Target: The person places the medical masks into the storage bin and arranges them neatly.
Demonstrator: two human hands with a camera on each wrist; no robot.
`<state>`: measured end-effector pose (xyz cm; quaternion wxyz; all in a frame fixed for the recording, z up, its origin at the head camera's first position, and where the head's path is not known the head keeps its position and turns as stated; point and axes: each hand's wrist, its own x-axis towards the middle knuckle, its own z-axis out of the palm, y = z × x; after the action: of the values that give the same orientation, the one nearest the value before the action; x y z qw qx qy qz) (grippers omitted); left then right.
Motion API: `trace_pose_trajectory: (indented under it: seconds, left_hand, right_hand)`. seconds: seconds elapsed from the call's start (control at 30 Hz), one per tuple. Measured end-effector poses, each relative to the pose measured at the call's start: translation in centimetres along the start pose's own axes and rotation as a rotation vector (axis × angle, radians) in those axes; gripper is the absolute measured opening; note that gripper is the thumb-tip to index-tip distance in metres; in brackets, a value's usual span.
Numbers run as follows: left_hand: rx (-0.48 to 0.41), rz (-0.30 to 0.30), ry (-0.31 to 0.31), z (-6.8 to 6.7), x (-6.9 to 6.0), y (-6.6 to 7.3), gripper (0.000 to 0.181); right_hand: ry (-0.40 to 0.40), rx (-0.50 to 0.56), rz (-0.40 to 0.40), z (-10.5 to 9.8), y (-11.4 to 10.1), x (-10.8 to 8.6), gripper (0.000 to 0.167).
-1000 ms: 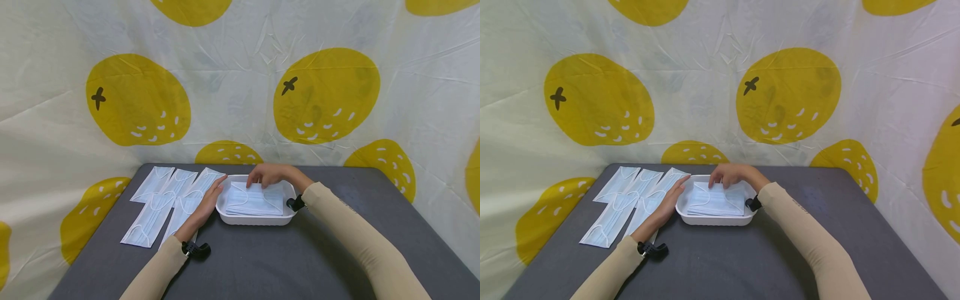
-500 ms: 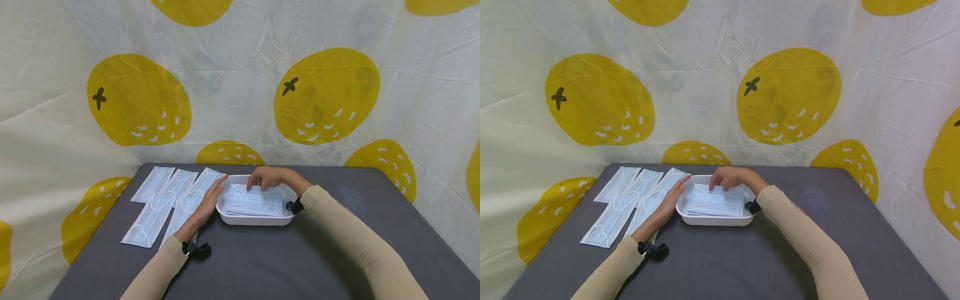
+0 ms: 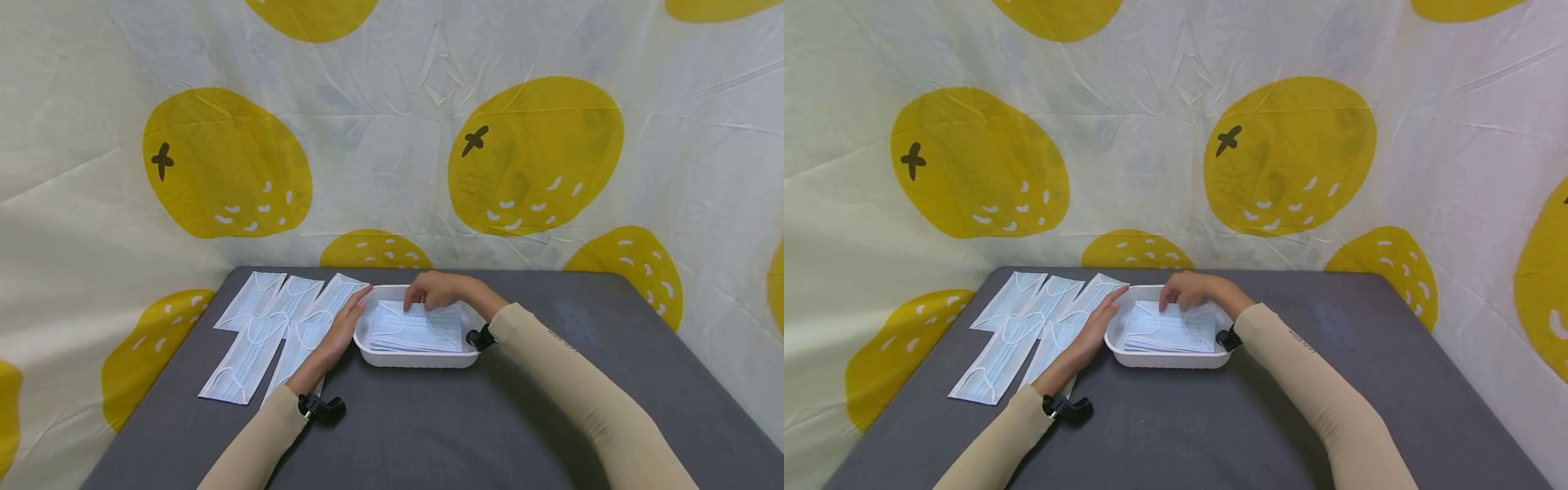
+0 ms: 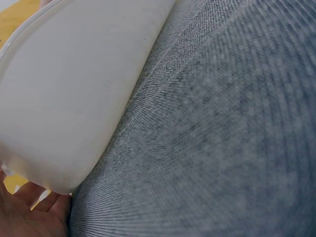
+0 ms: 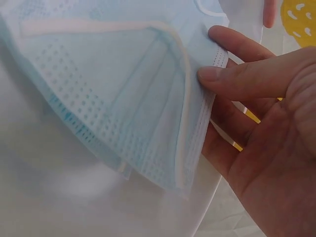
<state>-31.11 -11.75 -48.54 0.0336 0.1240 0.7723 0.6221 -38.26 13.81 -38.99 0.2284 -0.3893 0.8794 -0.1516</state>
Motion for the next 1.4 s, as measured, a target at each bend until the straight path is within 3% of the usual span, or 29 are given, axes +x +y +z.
trace_pose_trajectory:
  seconds: [0.77,1.4]
  left_hand:
    - [0.001,-0.004,0.005,0.08,-0.02,0.08,0.048]
    - [0.012,0.022,0.015,0.19,-0.09,0.2,0.048]
  right_hand:
    - [0.046,0.003,0.052,-0.2,-0.45,-0.04,0.042]
    - [0.038,-0.023,0.06,0.21,-0.7,0.31,0.048]
